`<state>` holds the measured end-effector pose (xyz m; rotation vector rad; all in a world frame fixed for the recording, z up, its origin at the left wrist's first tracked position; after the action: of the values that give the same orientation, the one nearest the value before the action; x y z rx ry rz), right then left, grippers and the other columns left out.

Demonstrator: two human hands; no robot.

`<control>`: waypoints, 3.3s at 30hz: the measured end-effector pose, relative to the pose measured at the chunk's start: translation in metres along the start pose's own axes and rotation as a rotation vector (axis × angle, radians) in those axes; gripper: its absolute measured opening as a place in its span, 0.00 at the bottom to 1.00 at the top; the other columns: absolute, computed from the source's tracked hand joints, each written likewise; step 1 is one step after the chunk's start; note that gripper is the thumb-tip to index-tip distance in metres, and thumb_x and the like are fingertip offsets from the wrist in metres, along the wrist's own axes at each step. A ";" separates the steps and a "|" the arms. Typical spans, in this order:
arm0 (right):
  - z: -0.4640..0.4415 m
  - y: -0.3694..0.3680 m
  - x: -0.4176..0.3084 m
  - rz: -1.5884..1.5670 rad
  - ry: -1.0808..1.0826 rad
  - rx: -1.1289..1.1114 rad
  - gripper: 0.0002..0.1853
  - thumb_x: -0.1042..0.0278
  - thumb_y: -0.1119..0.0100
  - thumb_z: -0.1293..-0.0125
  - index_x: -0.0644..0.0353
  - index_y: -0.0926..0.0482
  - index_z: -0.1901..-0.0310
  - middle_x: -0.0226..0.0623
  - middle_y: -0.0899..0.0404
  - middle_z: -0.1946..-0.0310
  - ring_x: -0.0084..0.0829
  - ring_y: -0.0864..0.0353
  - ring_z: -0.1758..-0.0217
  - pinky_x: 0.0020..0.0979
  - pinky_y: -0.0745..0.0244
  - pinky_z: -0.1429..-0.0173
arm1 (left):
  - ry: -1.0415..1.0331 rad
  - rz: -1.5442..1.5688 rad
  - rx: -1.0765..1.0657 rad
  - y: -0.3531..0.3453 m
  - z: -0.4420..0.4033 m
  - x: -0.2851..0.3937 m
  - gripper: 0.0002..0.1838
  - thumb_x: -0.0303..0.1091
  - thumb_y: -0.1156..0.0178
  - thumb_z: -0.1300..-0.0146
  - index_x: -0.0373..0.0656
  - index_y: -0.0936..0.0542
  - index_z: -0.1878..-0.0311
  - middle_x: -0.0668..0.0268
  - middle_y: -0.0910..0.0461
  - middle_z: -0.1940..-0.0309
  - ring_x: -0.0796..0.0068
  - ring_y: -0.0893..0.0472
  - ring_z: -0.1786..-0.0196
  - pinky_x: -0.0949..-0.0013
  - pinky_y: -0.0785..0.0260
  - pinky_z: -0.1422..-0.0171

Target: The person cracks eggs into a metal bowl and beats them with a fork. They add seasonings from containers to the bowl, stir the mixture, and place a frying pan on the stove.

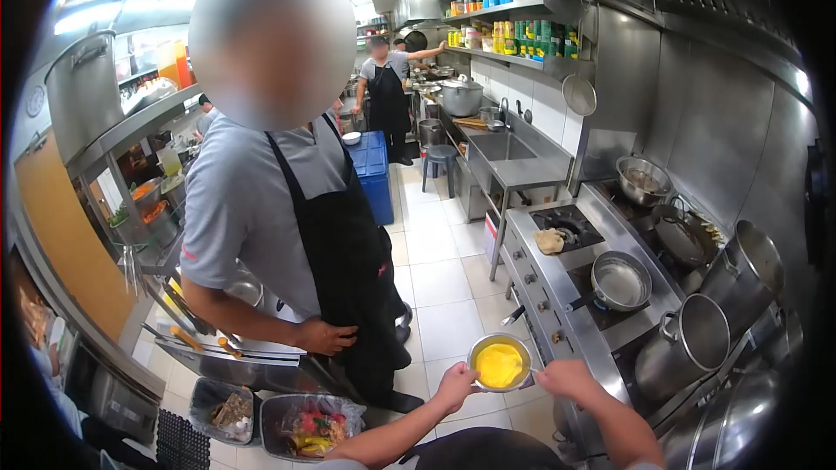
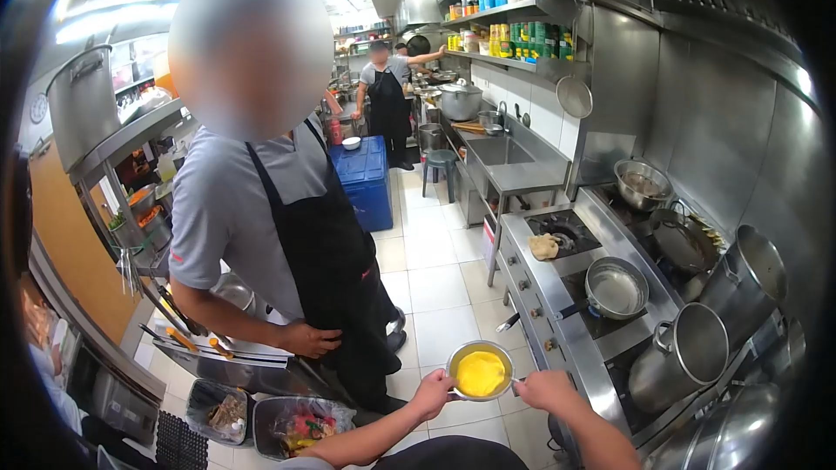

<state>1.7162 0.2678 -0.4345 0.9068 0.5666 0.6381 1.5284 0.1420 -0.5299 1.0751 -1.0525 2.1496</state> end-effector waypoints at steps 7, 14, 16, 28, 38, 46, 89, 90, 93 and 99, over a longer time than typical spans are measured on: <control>0.006 0.004 -0.011 0.077 -0.086 -0.007 0.32 0.36 0.58 0.26 0.56 0.11 0.57 0.52 0.14 0.55 0.53 0.15 0.49 0.50 0.21 0.44 | 0.011 0.003 0.006 0.004 -0.004 -0.009 0.07 0.23 0.42 0.35 0.41 0.32 0.65 0.64 0.30 0.67 0.71 0.22 0.65 0.58 0.14 0.57; -0.003 0.002 -0.016 0.052 -0.015 0.071 0.34 0.36 0.57 0.26 0.60 0.12 0.57 0.56 0.14 0.57 0.56 0.15 0.51 0.50 0.22 0.43 | -0.035 0.009 0.023 0.011 -0.004 -0.004 0.09 0.25 0.40 0.33 0.44 0.32 0.66 0.67 0.30 0.69 0.74 0.24 0.66 0.61 0.17 0.61; -0.007 0.001 -0.019 -0.069 0.072 -0.021 0.34 0.36 0.58 0.26 0.61 0.12 0.58 0.54 0.14 0.57 0.56 0.15 0.51 0.51 0.22 0.43 | -0.032 0.044 0.015 0.011 -0.002 -0.005 0.10 0.26 0.40 0.33 0.45 0.32 0.67 0.68 0.30 0.69 0.75 0.25 0.67 0.62 0.17 0.62; -0.015 -0.018 0.004 -0.177 0.086 0.101 0.32 0.40 0.54 0.25 0.64 0.14 0.66 0.52 0.14 0.67 0.55 0.15 0.62 0.54 0.21 0.55 | -0.047 0.049 -0.010 0.005 -0.008 -0.006 0.07 0.22 0.44 0.33 0.44 0.32 0.62 0.61 0.24 0.63 0.67 0.19 0.59 0.51 0.17 0.52; 0.015 -0.017 0.005 -0.257 -0.003 0.060 0.30 0.42 0.51 0.27 0.65 0.13 0.64 0.53 0.14 0.64 0.55 0.14 0.58 0.53 0.20 0.52 | -0.006 -0.036 -0.109 -0.018 -0.013 -0.004 0.04 0.23 0.47 0.31 0.43 0.28 0.55 0.64 0.21 0.57 0.71 0.19 0.55 0.54 0.19 0.50; 0.017 0.001 -0.003 -0.321 0.014 0.105 0.32 0.41 0.54 0.25 0.65 0.15 0.69 0.52 0.16 0.69 0.55 0.16 0.60 0.51 0.22 0.55 | 0.010 -0.029 -0.177 -0.018 -0.025 0.001 0.03 0.23 0.47 0.30 0.42 0.30 0.59 0.61 0.21 0.58 0.70 0.18 0.56 0.51 0.18 0.50; 0.068 -0.045 0.097 -1.053 -0.481 0.691 0.16 0.55 0.39 0.31 0.63 0.16 0.62 0.38 0.18 0.73 0.25 0.21 0.71 0.33 0.26 0.63 | 0.119 -0.154 -0.187 -0.020 -0.059 -0.016 0.07 0.26 0.47 0.31 0.42 0.26 0.51 0.59 0.20 0.54 0.65 0.18 0.53 0.52 0.20 0.46; 0.062 -0.069 0.112 -1.045 -0.583 0.524 0.16 0.57 0.39 0.32 0.64 0.17 0.65 0.36 0.19 0.76 0.21 0.25 0.73 0.31 0.28 0.65 | 0.135 -0.153 -0.174 -0.020 -0.063 -0.020 0.07 0.26 0.47 0.31 0.42 0.26 0.51 0.59 0.20 0.54 0.65 0.18 0.53 0.52 0.20 0.46; 0.035 -0.096 0.142 -1.100 -0.325 0.850 0.18 0.56 0.39 0.33 0.66 0.19 0.71 0.36 0.24 0.82 0.20 0.27 0.75 0.34 0.29 0.69 | 0.112 -0.101 -0.162 -0.035 -0.081 -0.014 0.09 0.25 0.48 0.31 0.41 0.26 0.49 0.59 0.19 0.52 0.65 0.17 0.50 0.54 0.21 0.44; -0.062 -0.228 0.171 -0.932 -0.424 0.175 0.24 0.48 0.40 0.32 0.65 0.16 0.72 0.45 0.20 0.78 0.33 0.22 0.73 0.40 0.25 0.63 | 0.072 -0.057 -0.083 -0.038 -0.123 0.003 0.09 0.24 0.48 0.32 0.38 0.25 0.50 0.60 0.18 0.55 0.70 0.16 0.57 0.61 0.20 0.52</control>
<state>1.8496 0.3177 -0.6893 0.7961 0.5881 -0.4426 1.5013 0.2649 -0.5596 0.9703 -1.0559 2.0653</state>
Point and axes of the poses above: each hand's wrist, its own z-axis away from the middle knuckle, its own y-axis out of the back of the hand, x = y × z, the point moved 10 cm from there along -z, towards the middle knuckle
